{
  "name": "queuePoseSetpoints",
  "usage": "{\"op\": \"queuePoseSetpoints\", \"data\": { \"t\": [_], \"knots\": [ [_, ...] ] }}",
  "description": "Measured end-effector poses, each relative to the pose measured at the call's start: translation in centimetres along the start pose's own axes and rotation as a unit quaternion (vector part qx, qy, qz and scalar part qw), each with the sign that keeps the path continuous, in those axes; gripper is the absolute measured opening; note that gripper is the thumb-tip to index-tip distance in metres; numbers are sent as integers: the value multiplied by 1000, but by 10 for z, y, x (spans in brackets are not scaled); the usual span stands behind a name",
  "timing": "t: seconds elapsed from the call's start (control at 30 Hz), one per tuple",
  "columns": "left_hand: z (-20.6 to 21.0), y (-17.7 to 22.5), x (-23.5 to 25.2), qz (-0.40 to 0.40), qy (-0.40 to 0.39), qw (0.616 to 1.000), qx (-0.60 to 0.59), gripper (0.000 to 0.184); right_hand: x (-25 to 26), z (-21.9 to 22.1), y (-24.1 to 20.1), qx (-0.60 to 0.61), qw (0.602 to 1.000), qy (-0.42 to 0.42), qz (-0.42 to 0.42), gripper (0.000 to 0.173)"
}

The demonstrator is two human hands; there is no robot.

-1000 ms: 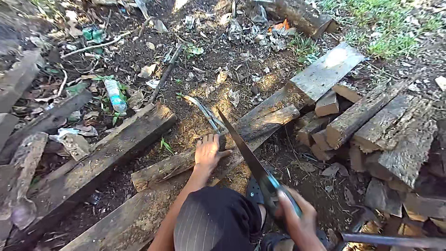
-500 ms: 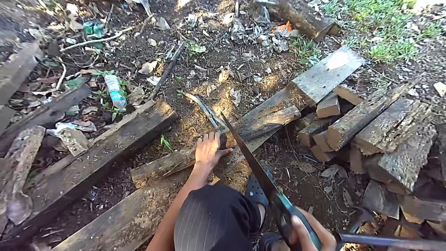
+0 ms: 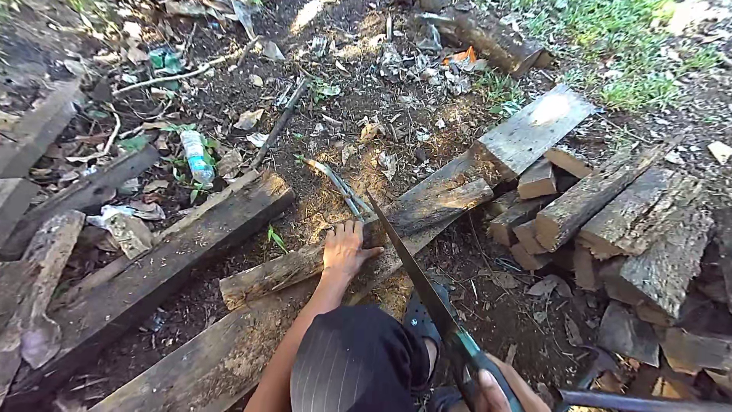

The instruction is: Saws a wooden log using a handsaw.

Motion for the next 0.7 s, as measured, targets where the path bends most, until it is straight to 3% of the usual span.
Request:
{"op": "queuePoseSetpoints", "data": {
  "t": [0.07,0.13,0.23,0.3,0.47,0.53,0.6,0.7],
  "knots": [
    [0,-1,0,0,1,1000,13,96,38,26,6,-1,1000,3,-12,37],
    [2,0,0,1,5,1000,5,97,112,74,20,11,999,20,-31,36],
    [0,-4,3,-2,5,1000,-12,101,178,117,20,66,997,40,5,34],
    [0,-5,1,5,12,1000,-15,100,162,106,25,63,997,36,5,35],
    [-6,-1,-1,6,3,1000,-7,96,16,11,0,2,1000,11,7,38],
    [-4,-1,1,7,10,1000,-2,95,-3,-6,-5,20,1000,6,20,37],
    [-3,0,1,5,4,1000,0,96,33,15,0,32,999,15,21,36],
    [-2,1,2,-2,3,1000,-5,98,145,80,21,62,998,32,1,36]
  ]
}}
Point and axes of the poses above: each hand's wrist, its own x-axis towards the middle knuckle, its own z-axis out of the palm, y = z × x, the point moved 2 cm from there along x, towards the middle knuckle, and after that the axes turned 9 degrees about -z, right-handed, at the moved point
